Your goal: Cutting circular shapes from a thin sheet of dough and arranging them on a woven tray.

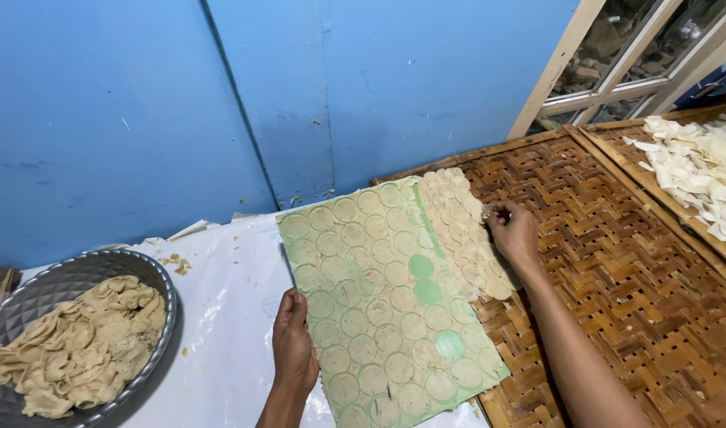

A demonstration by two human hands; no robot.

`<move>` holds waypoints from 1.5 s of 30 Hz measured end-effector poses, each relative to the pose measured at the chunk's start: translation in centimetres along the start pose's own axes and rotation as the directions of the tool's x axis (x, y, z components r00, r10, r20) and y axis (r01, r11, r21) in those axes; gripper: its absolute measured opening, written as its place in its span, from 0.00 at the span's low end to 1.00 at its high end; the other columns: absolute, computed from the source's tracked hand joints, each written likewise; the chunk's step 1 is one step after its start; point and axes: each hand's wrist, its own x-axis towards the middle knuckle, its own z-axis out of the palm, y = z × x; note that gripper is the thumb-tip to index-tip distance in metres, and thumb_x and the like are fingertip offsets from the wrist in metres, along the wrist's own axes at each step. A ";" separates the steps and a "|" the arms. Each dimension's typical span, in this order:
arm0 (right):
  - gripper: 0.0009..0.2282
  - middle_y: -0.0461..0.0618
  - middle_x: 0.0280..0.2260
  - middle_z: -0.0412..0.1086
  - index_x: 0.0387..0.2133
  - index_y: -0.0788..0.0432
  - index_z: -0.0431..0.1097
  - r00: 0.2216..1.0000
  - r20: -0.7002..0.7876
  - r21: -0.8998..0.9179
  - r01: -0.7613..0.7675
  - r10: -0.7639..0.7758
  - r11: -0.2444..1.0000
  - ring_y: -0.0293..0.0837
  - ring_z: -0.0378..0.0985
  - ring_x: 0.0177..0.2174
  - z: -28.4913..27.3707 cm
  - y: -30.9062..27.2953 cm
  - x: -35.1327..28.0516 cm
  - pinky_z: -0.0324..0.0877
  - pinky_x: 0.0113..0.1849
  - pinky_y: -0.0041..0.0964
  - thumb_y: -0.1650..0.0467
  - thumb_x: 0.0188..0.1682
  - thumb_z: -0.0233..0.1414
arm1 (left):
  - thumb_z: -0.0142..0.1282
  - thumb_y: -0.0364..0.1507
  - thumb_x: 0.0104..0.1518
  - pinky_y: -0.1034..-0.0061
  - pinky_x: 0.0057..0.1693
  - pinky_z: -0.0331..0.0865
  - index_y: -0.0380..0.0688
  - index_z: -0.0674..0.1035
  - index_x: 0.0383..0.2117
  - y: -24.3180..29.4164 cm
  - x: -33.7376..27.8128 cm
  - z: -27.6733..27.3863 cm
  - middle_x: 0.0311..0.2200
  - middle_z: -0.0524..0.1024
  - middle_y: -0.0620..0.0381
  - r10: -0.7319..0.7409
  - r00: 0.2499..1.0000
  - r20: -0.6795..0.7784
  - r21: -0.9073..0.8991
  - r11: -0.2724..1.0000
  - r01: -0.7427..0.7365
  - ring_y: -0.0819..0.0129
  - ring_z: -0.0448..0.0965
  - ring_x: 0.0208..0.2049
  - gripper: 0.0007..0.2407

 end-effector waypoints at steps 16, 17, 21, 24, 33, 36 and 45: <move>0.10 0.53 0.46 0.76 0.49 0.58 0.73 0.964 0.119 0.145 -0.254 0.239 0.956 0.43 0.80 0.34 -0.6 -1.6 0.4 0.75 0.31 0.32 0.74 0.55 0.52 | 0.49 0.34 0.68 0.81 0.56 0.48 0.51 0.70 0.31 0.4 -0.1 0.2 0.30 0.58 0.67 0.004 1.000 0.015 -0.001 1.000 -0.004 0.72 0.55 0.38 0.08; 0.10 0.53 0.46 0.76 0.49 0.58 0.73 0.964 0.120 0.143 -0.253 0.237 0.957 0.43 0.80 0.34 -0.4 -1.0 0.6 0.75 0.31 0.32 0.74 0.55 0.52 | 0.49 0.34 0.68 0.81 0.56 0.48 0.51 0.70 0.31 0.2 0.0 0.1 0.30 0.58 0.67 0.004 1.000 0.013 -0.002 1.000 -0.004 0.72 0.55 0.38 0.08; 0.09 0.54 0.38 0.79 0.46 0.56 0.76 0.995 0.046 0.047 -0.092 0.090 0.995 0.33 0.60 0.12 0.1 0.6 0.9 0.56 0.14 0.25 0.73 0.54 0.55 | 0.49 0.34 0.68 0.81 0.56 0.47 0.52 0.69 0.30 0.0 0.1 0.1 0.29 0.56 0.67 0.019 1.000 0.019 -0.005 1.000 -0.019 0.73 0.53 0.37 0.08; 0.11 0.61 0.30 0.78 0.50 0.62 0.74 0.998 0.051 -0.044 -0.038 0.040 0.998 0.38 0.65 0.09 -0.9 -1.7 -0.6 0.61 0.10 0.28 0.76 0.56 0.51 | 0.49 0.34 0.69 0.82 0.57 0.47 0.52 0.69 0.30 0.2 0.0 0.1 0.30 0.56 0.67 0.009 1.000 0.022 0.003 1.000 -0.009 0.73 0.53 0.37 0.08; 0.18 0.71 0.41 0.70 0.59 0.67 0.65 0.981 0.039 -0.380 0.191 -0.190 0.905 0.65 0.78 0.36 -2.6 -5.5 -5.0 0.79 0.37 0.63 0.68 0.58 0.49 | 0.49 0.34 0.68 0.81 0.61 0.45 0.53 0.69 0.29 0.9 -0.5 0.4 0.30 0.57 0.68 -0.019 1.000 0.005 0.016 1.000 0.019 0.74 0.55 0.38 0.08; 0.14 0.66 0.40 0.72 0.53 0.66 0.70 0.952 0.116 -0.304 0.307 -0.285 0.902 0.58 0.80 0.32 -3.4 -8.9 -8.2 0.82 0.31 0.52 0.72 0.57 0.51 | 0.49 0.33 0.68 0.81 0.63 0.43 0.53 0.69 0.29 0.9 -0.3 0.4 0.30 0.57 0.68 -0.024 1.000 0.007 0.016 1.000 0.024 0.74 0.55 0.38 0.08; 0.11 0.52 0.37 0.75 0.49 0.56 0.74 0.766 0.614 -0.330 0.469 -0.191 0.819 0.51 0.80 0.33 -3.4 -12.2 -15.5 0.84 0.33 0.44 0.73 0.54 0.52 | 0.49 0.33 0.68 0.82 0.55 0.47 0.53 0.68 0.29 0.9 -0.5 0.3 0.27 0.54 0.69 0.012 0.999 0.036 -0.003 1.000 -0.012 0.74 0.51 0.34 0.08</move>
